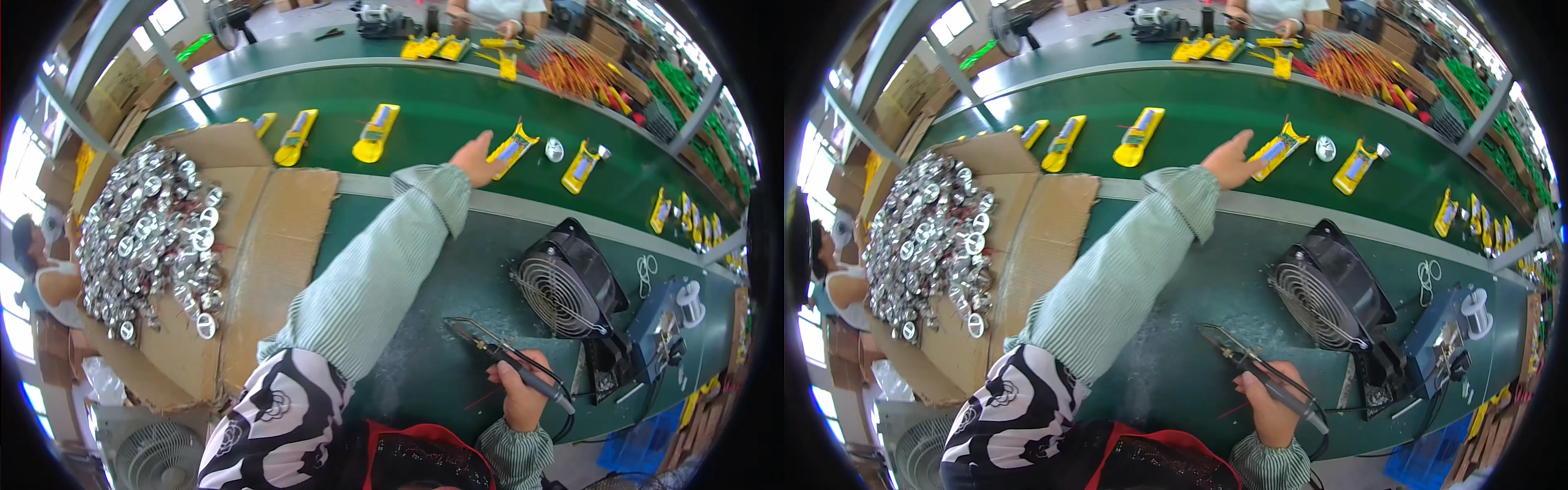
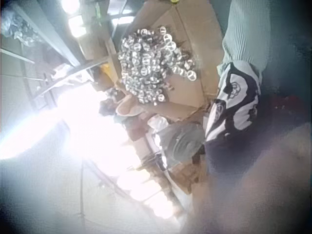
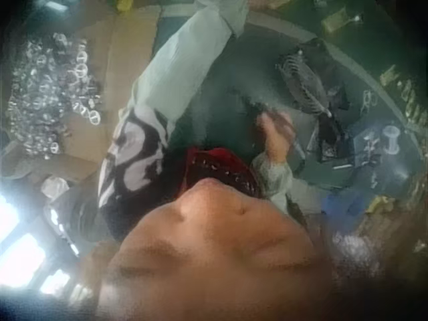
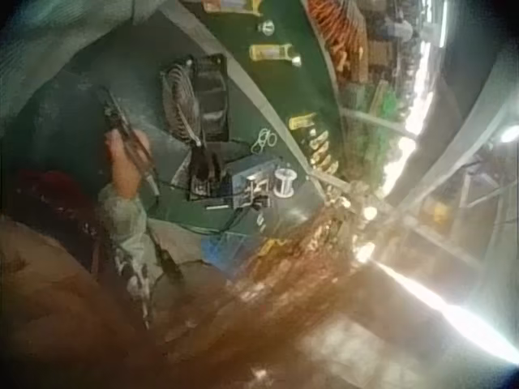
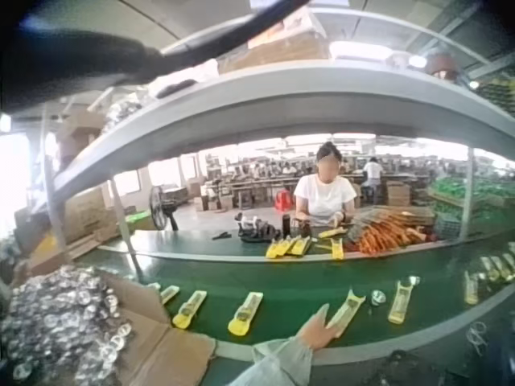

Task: The person solders wires and circuit components onto flashlight housings using a soldering iron, attaches reflectors, and places the assembled units onto a conveyor belt.

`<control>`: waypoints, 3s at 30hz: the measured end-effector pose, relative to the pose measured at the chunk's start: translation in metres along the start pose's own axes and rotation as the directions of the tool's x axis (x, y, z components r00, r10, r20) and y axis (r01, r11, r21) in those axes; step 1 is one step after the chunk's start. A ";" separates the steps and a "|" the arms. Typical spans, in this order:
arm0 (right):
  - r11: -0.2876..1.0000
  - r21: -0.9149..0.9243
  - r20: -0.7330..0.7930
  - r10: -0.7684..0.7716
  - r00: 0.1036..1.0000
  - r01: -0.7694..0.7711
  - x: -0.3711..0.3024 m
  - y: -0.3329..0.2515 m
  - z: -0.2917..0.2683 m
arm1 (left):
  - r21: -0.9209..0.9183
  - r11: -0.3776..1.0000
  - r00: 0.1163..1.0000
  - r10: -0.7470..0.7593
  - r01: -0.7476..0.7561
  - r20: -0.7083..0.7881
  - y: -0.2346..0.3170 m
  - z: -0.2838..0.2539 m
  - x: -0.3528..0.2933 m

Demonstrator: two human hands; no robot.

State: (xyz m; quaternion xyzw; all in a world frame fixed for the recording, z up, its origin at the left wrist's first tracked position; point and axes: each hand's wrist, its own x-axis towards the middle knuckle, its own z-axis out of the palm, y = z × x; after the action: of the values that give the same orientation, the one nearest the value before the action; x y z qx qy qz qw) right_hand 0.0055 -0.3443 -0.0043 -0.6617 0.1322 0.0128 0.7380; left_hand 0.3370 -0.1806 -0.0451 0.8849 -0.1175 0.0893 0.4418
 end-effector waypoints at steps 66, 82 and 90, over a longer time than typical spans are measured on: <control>0.997 -0.050 0.412 -0.036 0.911 0.062 -0.029 0.003 0.073 | 0.162 0.975 0.988 -0.155 0.153 0.000 0.033 -0.168 -0.361; 0.995 -0.077 0.469 -0.024 0.883 0.068 -0.020 0.016 0.086 | 0.135 0.958 0.958 -0.269 0.254 0.102 0.034 -0.173 -0.356; 0.984 -0.133 0.509 -0.035 0.860 0.119 -0.021 0.012 0.082 | 0.131 0.952 0.951 -0.290 0.275 0.109 0.035 -0.174 -0.353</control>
State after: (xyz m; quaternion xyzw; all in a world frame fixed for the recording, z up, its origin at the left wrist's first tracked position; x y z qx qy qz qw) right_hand -0.0024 -0.2588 -0.0037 -0.6970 -0.0936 0.1663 0.6912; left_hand -0.0199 -0.0156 -0.0079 0.9202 -0.0121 -0.0248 0.3906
